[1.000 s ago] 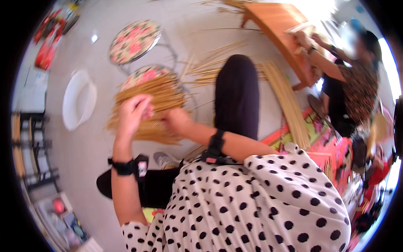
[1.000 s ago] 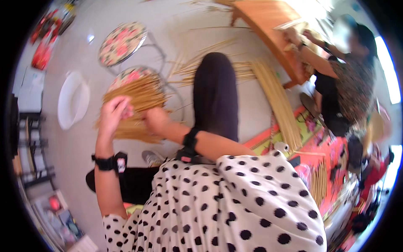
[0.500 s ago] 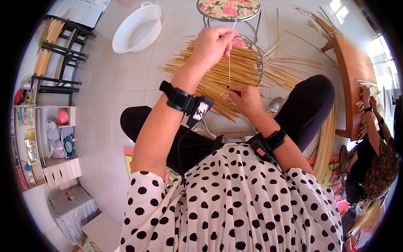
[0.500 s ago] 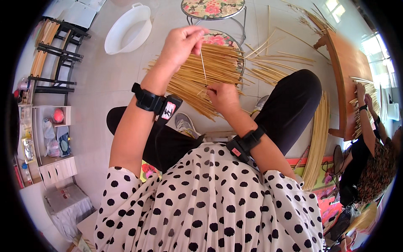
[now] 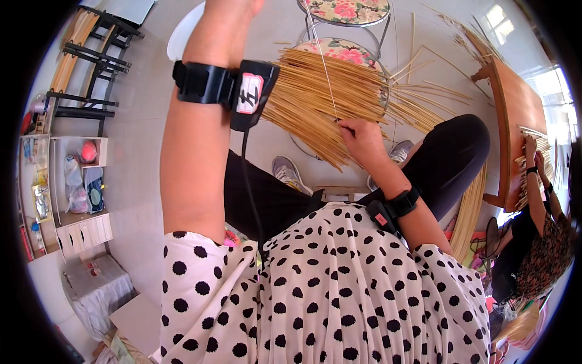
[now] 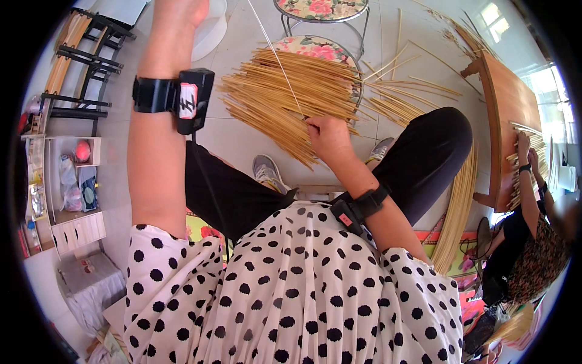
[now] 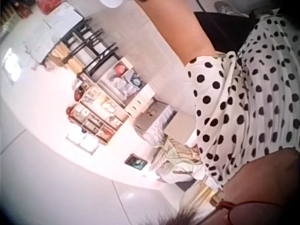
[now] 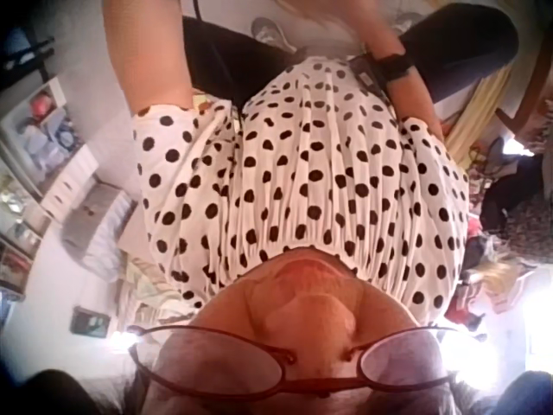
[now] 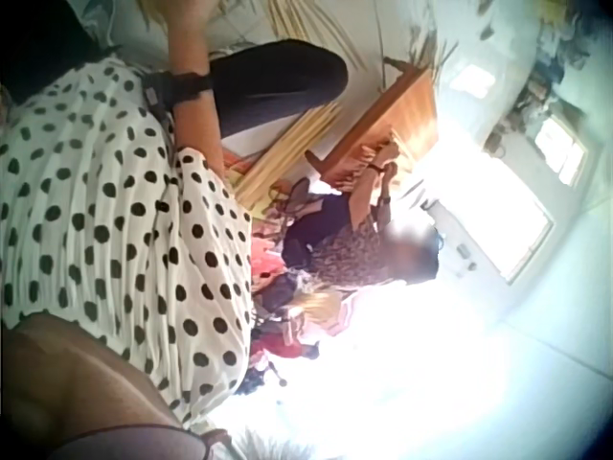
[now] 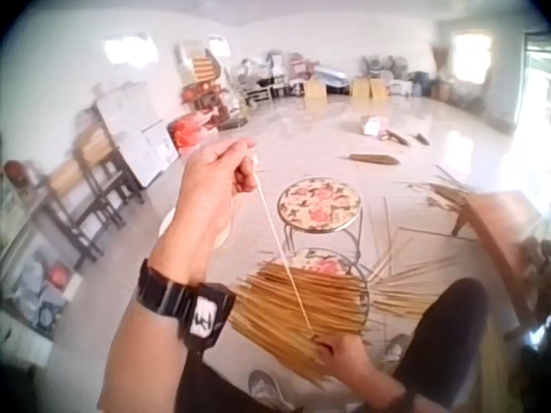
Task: The person ties bundles of thin wooden strips together using small white ties, then presses down on the bundles by hand while they rest on their lap.
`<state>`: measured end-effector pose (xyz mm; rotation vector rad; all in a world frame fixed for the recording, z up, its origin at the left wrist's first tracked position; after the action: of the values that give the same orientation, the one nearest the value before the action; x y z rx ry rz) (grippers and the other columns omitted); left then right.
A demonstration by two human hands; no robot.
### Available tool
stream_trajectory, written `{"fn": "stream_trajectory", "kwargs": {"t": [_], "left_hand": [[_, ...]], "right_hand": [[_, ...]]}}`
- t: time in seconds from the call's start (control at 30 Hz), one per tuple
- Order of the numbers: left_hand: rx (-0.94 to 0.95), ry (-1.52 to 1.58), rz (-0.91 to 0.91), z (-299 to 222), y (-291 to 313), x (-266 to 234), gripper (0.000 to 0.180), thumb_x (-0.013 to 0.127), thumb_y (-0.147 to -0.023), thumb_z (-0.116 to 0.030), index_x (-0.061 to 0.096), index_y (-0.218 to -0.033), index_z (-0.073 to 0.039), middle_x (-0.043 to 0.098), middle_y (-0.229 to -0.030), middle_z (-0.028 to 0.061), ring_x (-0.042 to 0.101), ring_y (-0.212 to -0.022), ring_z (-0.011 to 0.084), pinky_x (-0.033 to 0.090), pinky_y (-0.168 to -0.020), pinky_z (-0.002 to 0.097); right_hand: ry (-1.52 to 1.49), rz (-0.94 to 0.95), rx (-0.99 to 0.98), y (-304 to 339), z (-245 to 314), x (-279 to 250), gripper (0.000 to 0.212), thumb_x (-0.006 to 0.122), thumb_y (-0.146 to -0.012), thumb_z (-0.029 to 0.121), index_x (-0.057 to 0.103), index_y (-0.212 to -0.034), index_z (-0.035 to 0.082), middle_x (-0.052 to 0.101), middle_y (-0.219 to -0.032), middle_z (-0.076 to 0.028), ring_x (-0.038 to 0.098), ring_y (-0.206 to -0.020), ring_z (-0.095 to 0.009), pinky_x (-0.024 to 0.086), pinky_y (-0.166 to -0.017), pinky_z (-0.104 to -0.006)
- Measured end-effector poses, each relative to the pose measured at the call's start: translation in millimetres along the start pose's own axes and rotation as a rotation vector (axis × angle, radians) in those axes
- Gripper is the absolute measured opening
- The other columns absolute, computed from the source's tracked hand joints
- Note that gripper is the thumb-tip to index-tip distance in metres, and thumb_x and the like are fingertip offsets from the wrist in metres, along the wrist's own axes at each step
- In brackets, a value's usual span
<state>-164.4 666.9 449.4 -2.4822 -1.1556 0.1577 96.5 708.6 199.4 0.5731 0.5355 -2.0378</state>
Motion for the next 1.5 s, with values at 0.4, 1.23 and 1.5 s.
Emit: {"fn": "stream_trajectory", "kwargs": {"t": [0.4,1.23,1.5], "left_hand": [[-0.028,-0.569,0.043,29.1,81.9,-16.1,0.025,0.057,-0.102,-0.019,0.072,-0.114,-0.003,0.057,-0.07,-0.0026,0.053,-0.06,0.0058,0.048,-0.06,0.0222],[-0.257,-0.727,0.155,163.6,253.8,17.6,0.014,0.071,-0.09,-0.013,0.068,-0.101,-0.005,0.067,-0.071,0.0151,0.064,-0.059,0.0306,0.049,-0.056,0.0359],[-0.063,-0.772,0.136,133.7,247.1,31.6,0.011,0.069,-0.089,-0.012,0.06,-0.092,-0.008,0.066,-0.077,0.0105,0.064,-0.073,0.033,0.05,-0.064,0.0425]], "right_hand": [[0.085,-0.092,0.069,2.0,1.0,-6.3,0.014,0.067,-0.083,0.012,0.075,-0.091,0.004,0.068,-0.08,-0.021,0.066,-0.076,-0.041,0.054,-0.071,-0.0458],[0.507,-0.141,-0.013,16.7,10.8,-27.6,0.007,0.073,-0.083,0.017,0.071,-0.089,0.014,0.064,-0.086,-0.004,0.066,-0.082,-0.029,0.055,-0.066,-0.0425],[0.506,-0.089,0.017,13.7,7.0,-23.5,0.003,0.072,-0.083,0.015,0.07,-0.085,0.013,0.062,-0.087,-0.004,0.067,-0.081,-0.029,0.055,-0.066,-0.0414]]}}
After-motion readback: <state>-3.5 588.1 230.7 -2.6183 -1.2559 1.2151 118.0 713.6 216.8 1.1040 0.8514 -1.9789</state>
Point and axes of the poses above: each hand's wrist, its own y-axis away from the middle knuckle, its own x-axis out of the palm, z = x × y, the point moved 7 cm from there along -y, towards the middle knuckle
